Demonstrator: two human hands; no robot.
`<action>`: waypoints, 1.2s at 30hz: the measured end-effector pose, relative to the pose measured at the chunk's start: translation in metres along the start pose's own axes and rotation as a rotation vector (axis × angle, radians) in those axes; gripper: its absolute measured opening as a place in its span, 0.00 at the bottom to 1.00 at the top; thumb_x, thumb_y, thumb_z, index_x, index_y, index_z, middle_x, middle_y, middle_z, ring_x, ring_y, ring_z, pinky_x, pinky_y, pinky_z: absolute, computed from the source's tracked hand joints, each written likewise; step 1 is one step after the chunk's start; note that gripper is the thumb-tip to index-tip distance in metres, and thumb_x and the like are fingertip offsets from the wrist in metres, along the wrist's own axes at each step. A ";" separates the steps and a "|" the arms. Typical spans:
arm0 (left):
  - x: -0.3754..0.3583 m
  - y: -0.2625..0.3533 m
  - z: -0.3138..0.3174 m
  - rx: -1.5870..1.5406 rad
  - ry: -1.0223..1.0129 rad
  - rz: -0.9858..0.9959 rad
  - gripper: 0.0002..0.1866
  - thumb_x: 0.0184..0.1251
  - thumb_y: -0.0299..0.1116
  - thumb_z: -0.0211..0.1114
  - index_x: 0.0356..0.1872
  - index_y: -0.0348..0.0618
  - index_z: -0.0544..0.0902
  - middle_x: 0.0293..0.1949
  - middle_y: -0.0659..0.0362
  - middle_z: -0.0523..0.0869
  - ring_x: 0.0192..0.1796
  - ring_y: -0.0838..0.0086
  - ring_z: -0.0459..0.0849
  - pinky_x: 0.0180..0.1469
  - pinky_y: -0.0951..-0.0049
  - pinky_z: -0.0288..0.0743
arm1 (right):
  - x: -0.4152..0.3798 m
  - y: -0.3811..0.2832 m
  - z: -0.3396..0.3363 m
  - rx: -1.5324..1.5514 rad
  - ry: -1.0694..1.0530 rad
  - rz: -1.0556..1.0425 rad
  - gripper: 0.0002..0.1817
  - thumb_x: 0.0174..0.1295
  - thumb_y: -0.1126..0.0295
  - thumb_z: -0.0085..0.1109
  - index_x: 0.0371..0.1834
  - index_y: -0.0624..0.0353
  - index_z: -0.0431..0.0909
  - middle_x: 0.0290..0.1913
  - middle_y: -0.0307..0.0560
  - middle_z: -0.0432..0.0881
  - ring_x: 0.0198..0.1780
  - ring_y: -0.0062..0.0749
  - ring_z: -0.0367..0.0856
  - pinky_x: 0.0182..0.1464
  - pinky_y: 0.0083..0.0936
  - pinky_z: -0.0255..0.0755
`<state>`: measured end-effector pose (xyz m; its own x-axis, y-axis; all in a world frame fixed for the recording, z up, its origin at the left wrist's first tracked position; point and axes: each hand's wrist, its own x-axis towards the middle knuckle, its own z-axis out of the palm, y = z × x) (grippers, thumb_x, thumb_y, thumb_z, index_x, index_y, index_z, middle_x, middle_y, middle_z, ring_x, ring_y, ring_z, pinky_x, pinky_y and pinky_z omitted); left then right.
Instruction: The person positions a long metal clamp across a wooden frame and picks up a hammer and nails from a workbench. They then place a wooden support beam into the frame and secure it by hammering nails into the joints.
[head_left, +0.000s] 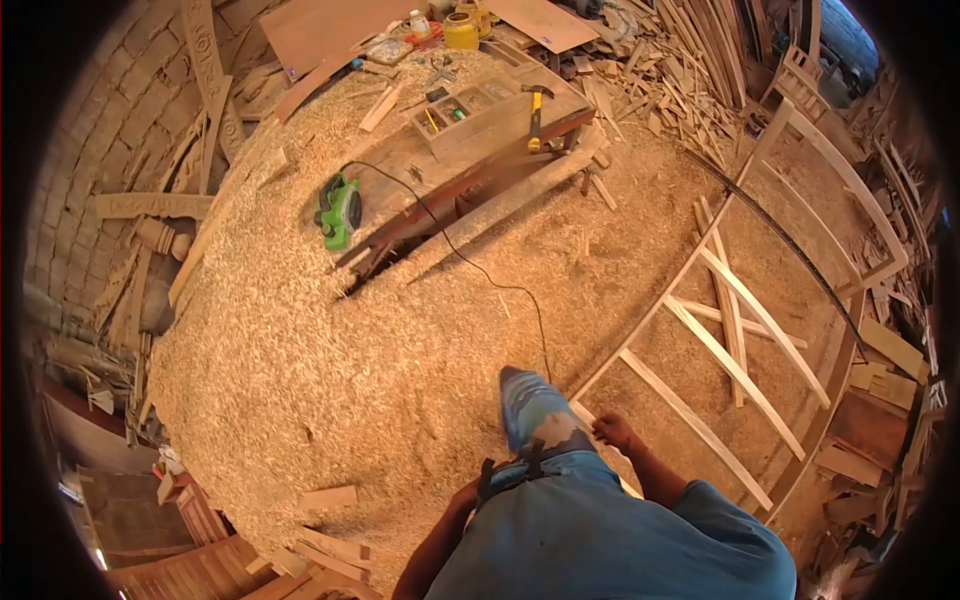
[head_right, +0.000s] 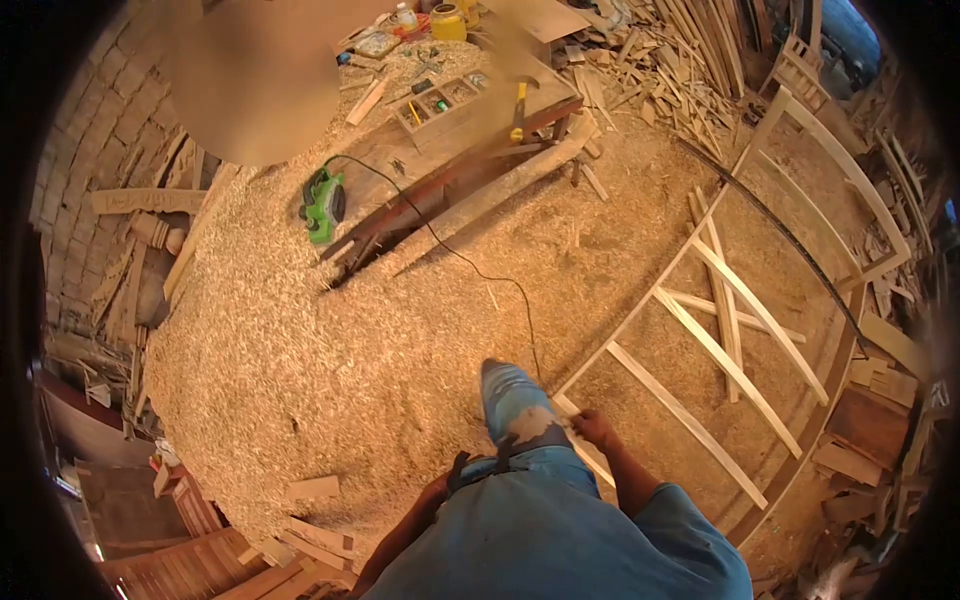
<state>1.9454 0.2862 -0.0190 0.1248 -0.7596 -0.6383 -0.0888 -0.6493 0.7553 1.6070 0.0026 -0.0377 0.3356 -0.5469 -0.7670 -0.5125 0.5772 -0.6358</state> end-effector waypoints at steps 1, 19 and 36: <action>0.017 0.007 -0.005 -0.001 -0.024 0.028 0.25 0.79 0.50 0.61 0.61 0.40 0.84 0.54 0.57 0.89 0.55 0.72 0.83 0.61 0.68 0.73 | 0.013 0.028 -0.011 -0.011 0.041 0.049 0.20 0.70 0.54 0.63 0.39 0.63 0.86 0.33 0.46 0.88 0.32 0.30 0.85 0.33 0.29 0.77; 0.410 0.339 -0.262 0.258 0.673 0.194 0.16 0.70 0.39 0.62 0.33 0.34 0.87 0.27 0.44 0.87 0.31 0.60 0.86 0.37 0.53 0.75 | 0.154 -0.159 -0.208 0.376 0.255 0.025 0.22 0.75 0.52 0.55 0.58 0.57 0.82 0.44 0.45 0.88 0.42 0.34 0.87 0.41 0.31 0.79; 0.610 0.476 -0.405 0.511 1.042 -0.221 0.19 0.63 0.45 0.69 0.39 0.35 0.90 0.44 0.35 0.90 0.52 0.47 0.90 0.57 0.54 0.82 | 0.154 0.005 -0.224 0.119 0.468 0.333 0.13 0.73 0.55 0.60 0.46 0.52 0.83 0.33 0.38 0.86 0.33 0.35 0.85 0.31 0.31 0.77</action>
<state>2.3793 -0.4710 0.0107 0.9120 -0.3856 -0.1399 -0.3201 -0.8822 0.3453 1.4794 -0.2148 -0.1395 -0.2275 -0.5182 -0.8244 -0.4288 0.8134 -0.3930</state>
